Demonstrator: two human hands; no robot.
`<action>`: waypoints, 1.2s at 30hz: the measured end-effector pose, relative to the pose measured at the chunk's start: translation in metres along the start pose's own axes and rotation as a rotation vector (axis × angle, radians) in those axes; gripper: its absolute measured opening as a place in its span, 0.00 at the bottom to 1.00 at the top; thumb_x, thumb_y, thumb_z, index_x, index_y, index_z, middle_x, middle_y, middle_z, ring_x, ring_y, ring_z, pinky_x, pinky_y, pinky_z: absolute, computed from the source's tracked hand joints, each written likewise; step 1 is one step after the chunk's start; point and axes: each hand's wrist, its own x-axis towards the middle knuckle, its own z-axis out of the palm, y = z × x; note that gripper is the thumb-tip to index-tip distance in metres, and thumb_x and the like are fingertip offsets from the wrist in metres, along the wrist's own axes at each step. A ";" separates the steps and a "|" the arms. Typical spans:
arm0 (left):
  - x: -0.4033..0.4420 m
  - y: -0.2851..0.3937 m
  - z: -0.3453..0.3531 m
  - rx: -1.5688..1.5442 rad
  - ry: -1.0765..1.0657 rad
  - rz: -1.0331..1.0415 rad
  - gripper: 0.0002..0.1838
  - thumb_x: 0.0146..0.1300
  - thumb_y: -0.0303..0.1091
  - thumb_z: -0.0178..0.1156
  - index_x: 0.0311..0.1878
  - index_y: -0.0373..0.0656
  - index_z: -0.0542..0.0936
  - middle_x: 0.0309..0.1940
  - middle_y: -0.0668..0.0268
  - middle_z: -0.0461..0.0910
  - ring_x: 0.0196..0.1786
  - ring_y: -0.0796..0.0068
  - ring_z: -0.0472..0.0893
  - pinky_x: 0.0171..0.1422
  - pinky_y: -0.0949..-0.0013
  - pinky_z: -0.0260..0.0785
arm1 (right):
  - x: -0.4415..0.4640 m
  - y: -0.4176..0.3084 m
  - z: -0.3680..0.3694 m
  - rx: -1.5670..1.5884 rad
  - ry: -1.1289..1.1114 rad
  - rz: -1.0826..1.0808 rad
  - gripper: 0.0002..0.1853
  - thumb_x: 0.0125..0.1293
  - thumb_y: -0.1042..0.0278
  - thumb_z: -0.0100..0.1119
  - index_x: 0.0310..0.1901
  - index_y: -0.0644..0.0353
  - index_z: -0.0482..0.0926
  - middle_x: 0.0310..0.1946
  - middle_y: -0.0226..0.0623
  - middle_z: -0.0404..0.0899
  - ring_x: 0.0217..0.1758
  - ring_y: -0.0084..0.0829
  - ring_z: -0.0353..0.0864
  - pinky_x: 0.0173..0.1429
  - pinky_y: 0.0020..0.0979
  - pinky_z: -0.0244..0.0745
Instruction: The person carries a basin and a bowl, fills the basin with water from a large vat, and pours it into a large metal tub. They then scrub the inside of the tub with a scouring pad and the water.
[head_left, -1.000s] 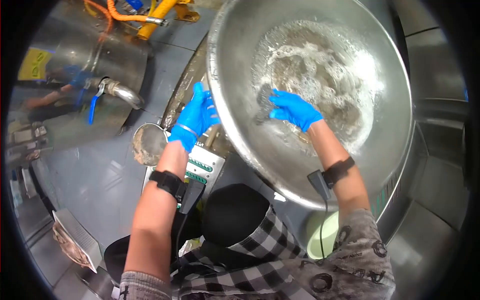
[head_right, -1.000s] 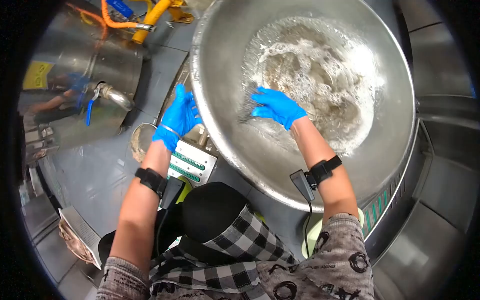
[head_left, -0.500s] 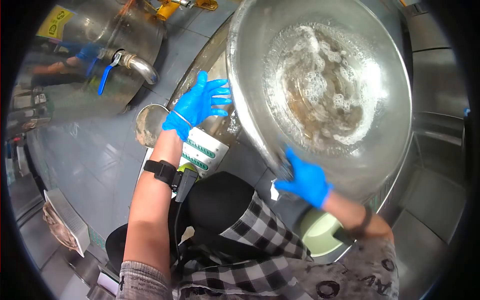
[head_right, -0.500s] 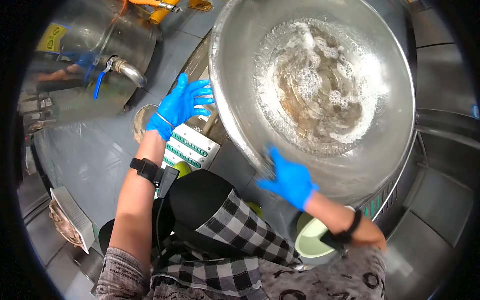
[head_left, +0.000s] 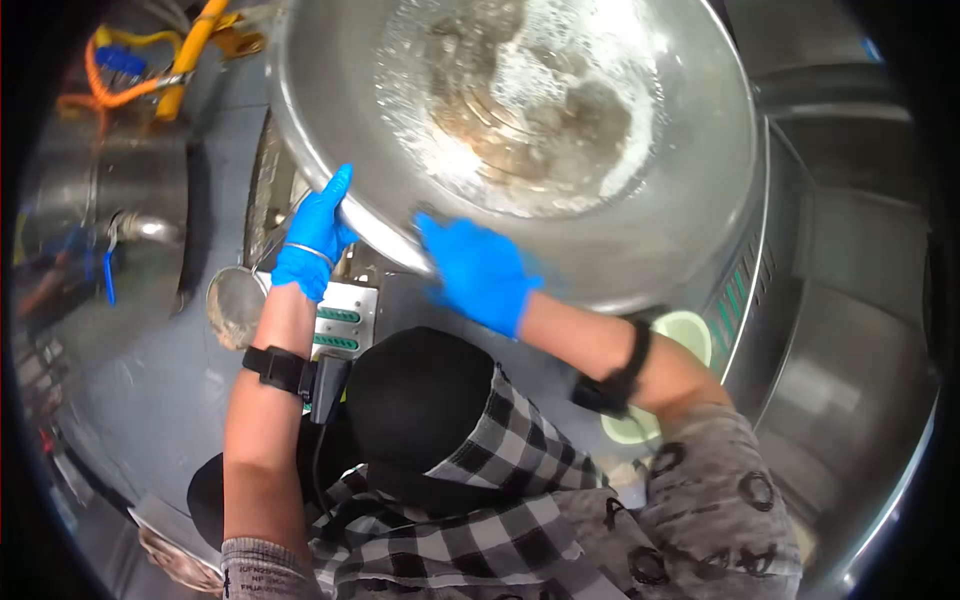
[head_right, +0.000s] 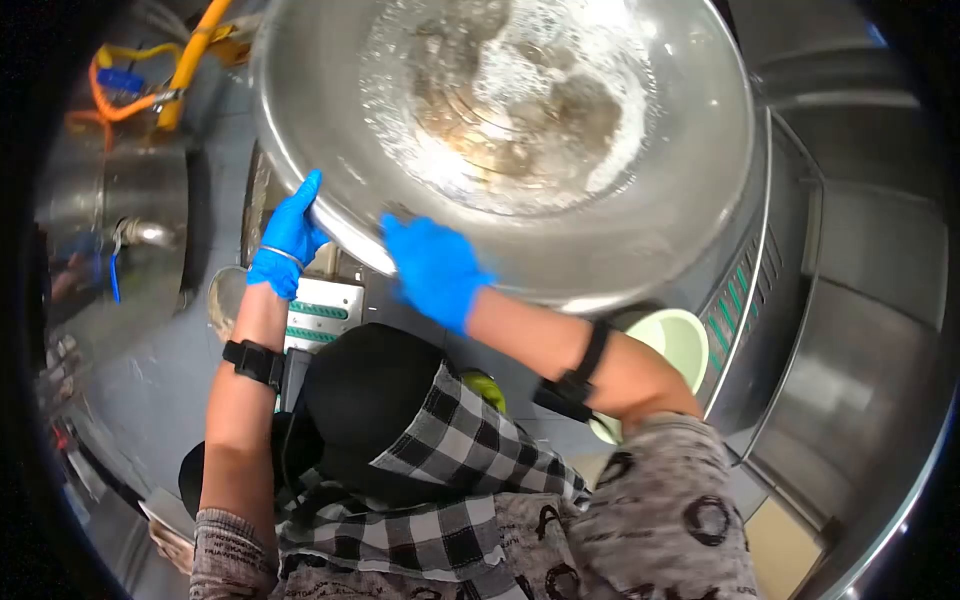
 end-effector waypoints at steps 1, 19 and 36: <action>0.017 -0.002 -0.008 0.018 -0.014 -0.005 0.24 0.54 0.40 0.55 0.51 0.38 0.65 0.45 0.58 0.70 0.44 0.65 0.74 0.43 0.60 0.71 | 0.020 -0.004 0.004 0.031 0.049 -0.007 0.33 0.40 0.63 0.61 0.51 0.61 0.61 0.30 0.47 0.70 0.32 0.44 0.71 0.33 0.40 0.69; 0.049 0.007 0.033 0.009 0.033 0.119 0.24 0.53 0.39 0.56 0.52 0.41 0.64 0.46 0.60 0.69 0.47 0.64 0.71 0.50 0.60 0.66 | -0.105 0.160 -0.050 -0.439 0.304 -0.032 0.25 0.39 0.79 0.53 0.45 0.50 0.72 0.19 0.41 0.67 0.23 0.42 0.68 0.24 0.40 0.62; 0.094 0.057 0.001 0.175 -0.006 0.275 0.23 0.55 0.37 0.53 0.52 0.37 0.64 0.48 0.57 0.68 0.49 0.61 0.69 0.52 0.59 0.64 | -0.107 0.222 -0.080 -0.567 0.418 0.180 0.12 0.51 0.72 0.49 0.39 0.50 0.75 0.24 0.43 0.71 0.26 0.42 0.70 0.30 0.39 0.66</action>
